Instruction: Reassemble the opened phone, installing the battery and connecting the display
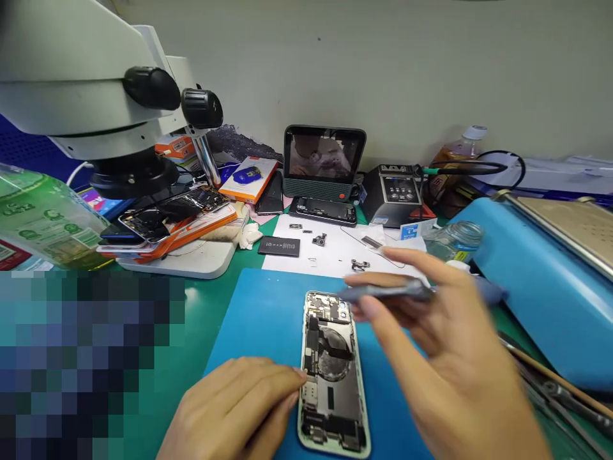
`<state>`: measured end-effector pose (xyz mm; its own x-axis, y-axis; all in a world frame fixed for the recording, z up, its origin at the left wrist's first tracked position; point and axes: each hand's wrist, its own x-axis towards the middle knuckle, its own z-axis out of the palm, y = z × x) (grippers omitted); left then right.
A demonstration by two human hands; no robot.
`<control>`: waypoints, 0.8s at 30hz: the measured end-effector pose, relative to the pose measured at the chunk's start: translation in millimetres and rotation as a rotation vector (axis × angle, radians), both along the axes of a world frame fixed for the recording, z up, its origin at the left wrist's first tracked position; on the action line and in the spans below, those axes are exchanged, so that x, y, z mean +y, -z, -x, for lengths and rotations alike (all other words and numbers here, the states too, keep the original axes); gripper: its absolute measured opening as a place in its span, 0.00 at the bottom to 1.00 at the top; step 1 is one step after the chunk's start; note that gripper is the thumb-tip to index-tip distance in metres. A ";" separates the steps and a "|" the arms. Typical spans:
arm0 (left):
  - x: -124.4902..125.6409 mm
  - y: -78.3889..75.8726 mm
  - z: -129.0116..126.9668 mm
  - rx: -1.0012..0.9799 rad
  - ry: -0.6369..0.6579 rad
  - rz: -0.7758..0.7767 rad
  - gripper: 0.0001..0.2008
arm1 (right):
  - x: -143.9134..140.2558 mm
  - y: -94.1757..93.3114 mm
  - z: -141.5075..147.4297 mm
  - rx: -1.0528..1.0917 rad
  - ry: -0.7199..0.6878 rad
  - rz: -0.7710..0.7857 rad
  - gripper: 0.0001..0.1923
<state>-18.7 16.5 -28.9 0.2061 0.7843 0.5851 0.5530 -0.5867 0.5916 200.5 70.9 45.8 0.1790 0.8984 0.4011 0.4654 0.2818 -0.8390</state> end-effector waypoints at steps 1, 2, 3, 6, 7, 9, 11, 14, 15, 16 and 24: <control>0.6 1.2 0.1 -0.022 0.008 0.028 0.10 | 8.9 -2.9 12.2 -0.037 -0.109 0.055 0.24; 1.2 2.0 0.4 -0.042 0.012 0.053 0.10 | 16.3 -3.9 22.4 -0.077 -0.164 0.083 0.18; 1.8 2.7 0.6 -0.061 0.013 0.072 0.10 | 21.8 -3.2 30.3 -0.122 -0.218 0.130 0.14; 2.5 3.8 1.4 -0.119 0.010 0.112 0.11 | 27.9 4.3 42.1 -0.132 -0.312 0.243 0.11; 2.3 4.1 1.6 -0.135 0.009 0.120 0.11 | 27.6 6.9 43.5 -0.112 -0.325 0.266 0.11; 1.7 4.3 2.0 -0.155 0.011 0.134 0.11 | 26.7 10.3 45.0 -0.084 -0.338 0.294 0.12; 1.0 4.1 2.7 -0.161 0.011 0.147 0.11 | 26.8 10.2 46.0 -0.069 -0.352 0.306 0.12; 0.7 2.7 3.9 -0.171 0.018 0.192 0.11 | 27.5 3.4 44.0 0.005 -0.352 0.316 0.12; 0.8 1.6 4.4 -0.177 0.023 0.208 0.11 | 26.6 -0.1 41.5 0.034 -0.336 0.304 0.13; 0.9 0.0 5.1 -0.184 0.030 0.219 0.11 | 24.5 -3.6 38.1 0.073 -0.310 0.282 0.14; -7.8 -32.6 26.5 -0.386 0.119 0.178 0.06 | -25.8 0.4 19.8 0.613 -0.056 0.212 0.31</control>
